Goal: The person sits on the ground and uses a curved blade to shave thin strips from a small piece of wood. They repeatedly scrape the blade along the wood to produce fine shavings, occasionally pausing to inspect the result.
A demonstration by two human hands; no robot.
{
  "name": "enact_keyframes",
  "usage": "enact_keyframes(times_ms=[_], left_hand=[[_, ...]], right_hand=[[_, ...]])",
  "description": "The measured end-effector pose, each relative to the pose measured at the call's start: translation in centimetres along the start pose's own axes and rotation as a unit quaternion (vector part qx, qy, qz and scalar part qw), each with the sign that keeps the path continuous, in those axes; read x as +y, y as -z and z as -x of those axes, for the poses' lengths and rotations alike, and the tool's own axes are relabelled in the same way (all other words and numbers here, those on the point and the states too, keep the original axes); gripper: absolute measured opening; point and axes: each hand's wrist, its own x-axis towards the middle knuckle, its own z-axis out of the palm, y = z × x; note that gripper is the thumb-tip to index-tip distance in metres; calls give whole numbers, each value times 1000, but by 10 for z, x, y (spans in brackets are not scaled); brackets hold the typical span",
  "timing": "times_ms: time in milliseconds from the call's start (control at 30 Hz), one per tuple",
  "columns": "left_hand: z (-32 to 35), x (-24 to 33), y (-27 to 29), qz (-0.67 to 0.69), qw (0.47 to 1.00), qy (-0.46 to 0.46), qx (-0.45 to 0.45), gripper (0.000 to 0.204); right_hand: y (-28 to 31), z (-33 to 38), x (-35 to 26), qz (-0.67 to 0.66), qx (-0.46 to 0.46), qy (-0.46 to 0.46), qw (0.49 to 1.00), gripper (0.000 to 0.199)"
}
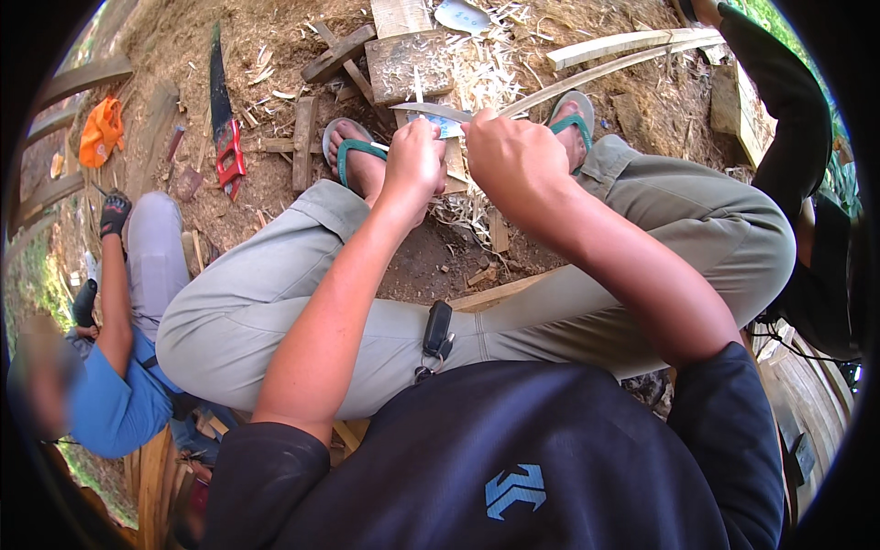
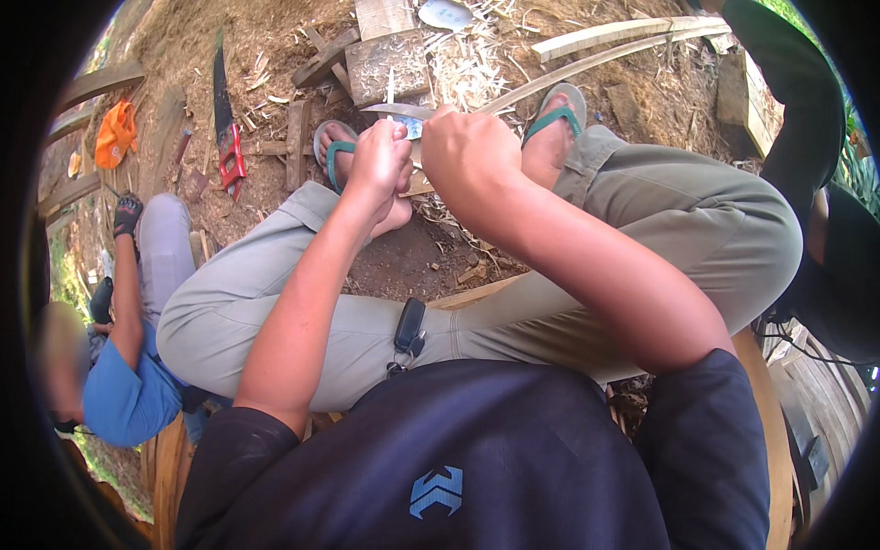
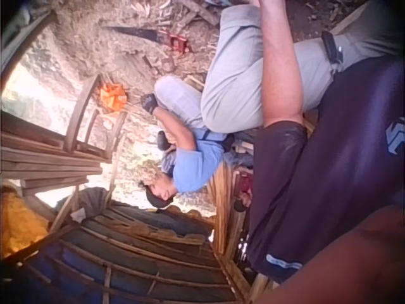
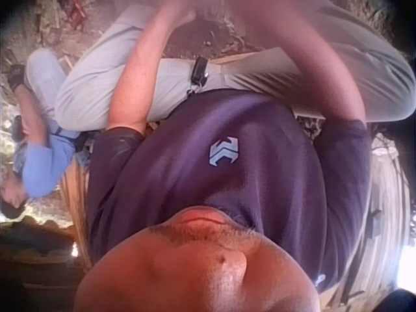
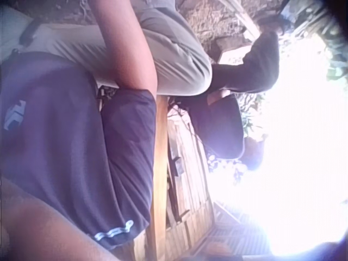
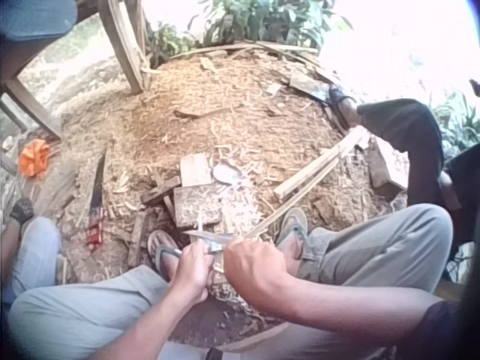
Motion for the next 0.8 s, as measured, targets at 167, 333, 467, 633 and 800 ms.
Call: enact_keyframes(times_ms=[167, 333, 467, 633, 800], left_hand=[[1, 1, 0, -8, 1000, 2, 20, 27], [0, 4, -1, -11, 1000, 21, 20, 27], [2, 5, -6, -17, 999, 27, 28, 20], [4, 10, -8, -10, 999, 38, 29, 19], [1, 6, -5, -2, 999, 26, 23, 20]], right_hand=[[-6, -3, -6, 2, -9, -23, 1000, 13], [-21, -14, -6, -12, 26, -15, 999, 14], [-31, -31, -3, -22, 60, -10, 998, 16], [-34, -36, 10, -35, 76, 30, 996, 36], [-2, -23, 14, -31, -15, 32, 999, 19]])
